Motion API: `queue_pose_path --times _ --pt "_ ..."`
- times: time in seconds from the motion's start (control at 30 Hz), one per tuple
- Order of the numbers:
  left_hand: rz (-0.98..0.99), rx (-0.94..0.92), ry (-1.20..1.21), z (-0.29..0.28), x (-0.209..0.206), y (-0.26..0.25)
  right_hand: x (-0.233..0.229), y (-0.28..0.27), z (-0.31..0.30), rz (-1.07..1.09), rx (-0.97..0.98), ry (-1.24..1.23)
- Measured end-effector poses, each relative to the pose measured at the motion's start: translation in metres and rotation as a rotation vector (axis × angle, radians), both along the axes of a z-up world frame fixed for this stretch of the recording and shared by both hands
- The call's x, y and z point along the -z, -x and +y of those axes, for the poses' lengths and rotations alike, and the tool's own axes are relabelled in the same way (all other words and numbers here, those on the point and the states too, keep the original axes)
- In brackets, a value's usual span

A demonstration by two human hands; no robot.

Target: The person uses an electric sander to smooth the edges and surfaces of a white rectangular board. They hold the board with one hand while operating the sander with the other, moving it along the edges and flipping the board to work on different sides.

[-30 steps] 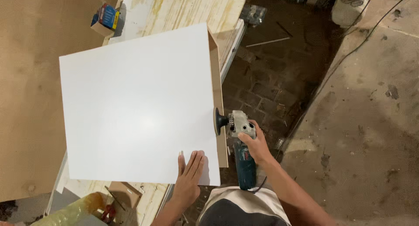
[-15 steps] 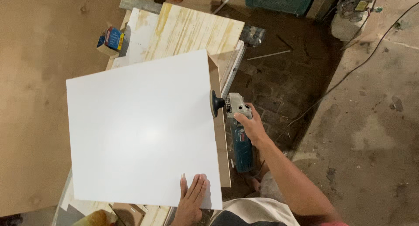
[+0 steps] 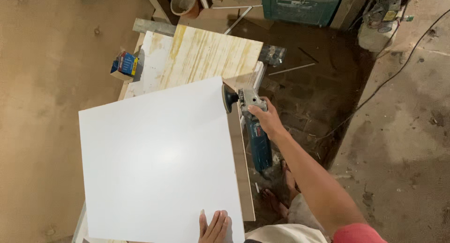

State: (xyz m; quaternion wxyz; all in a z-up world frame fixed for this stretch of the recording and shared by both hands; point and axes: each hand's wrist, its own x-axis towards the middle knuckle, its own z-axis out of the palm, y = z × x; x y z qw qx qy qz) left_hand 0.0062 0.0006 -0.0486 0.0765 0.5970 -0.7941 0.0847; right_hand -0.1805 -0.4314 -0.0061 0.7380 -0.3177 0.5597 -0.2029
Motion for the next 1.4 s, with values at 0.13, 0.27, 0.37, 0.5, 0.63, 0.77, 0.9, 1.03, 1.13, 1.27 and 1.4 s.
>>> queue_pose_path --times 0.13,0.27,0.37,0.5,0.63,0.77,0.9,1.03,1.13,1.27,1.4 --pt "-0.001 -0.011 -0.026 0.003 0.003 -0.002 -0.013 -0.004 -0.023 0.026 -0.026 0.012" --pt "-0.008 0.004 0.096 -0.004 0.017 -0.006 -0.001 -0.008 -0.04 0.079 -0.032 -0.063" --pt "-0.172 0.065 0.222 0.002 0.032 -0.008 0.011 -0.008 -0.046 -0.063 -0.021 0.076" --pt "-0.613 -0.248 0.058 0.011 0.042 -0.007 -0.01 -0.004 -0.044 0.048 -0.051 -0.144" --pt "-0.314 -0.292 -0.344 -0.043 0.006 -0.019 0.011 0.002 -0.036 0.023 0.059 -0.249" --pt "-1.592 0.309 -0.218 -0.161 -0.008 -0.126 0.014 0.006 -0.038 -0.024 0.055 -0.224" --pt "0.134 -0.129 -0.18 -0.36 -0.082 -0.134 -0.001 0.0 -0.035 -0.099 0.04 -0.047" --pt "0.363 -0.415 -0.291 -0.449 -0.053 -0.152 -0.008 -0.009 -0.038 -0.138 0.048 0.064" --pt "0.387 -0.529 -0.226 -0.458 -0.024 -0.163 -0.014 -0.009 -0.047 -0.141 0.047 0.124" --pt "0.392 -0.515 -0.168 -0.456 -0.028 -0.156 -0.003 -0.006 -0.052 -0.126 0.041 0.138" --pt "0.461 -0.525 -0.187 -0.458 -0.039 -0.149 0.009 -0.012 -0.056 -0.124 0.054 0.067"
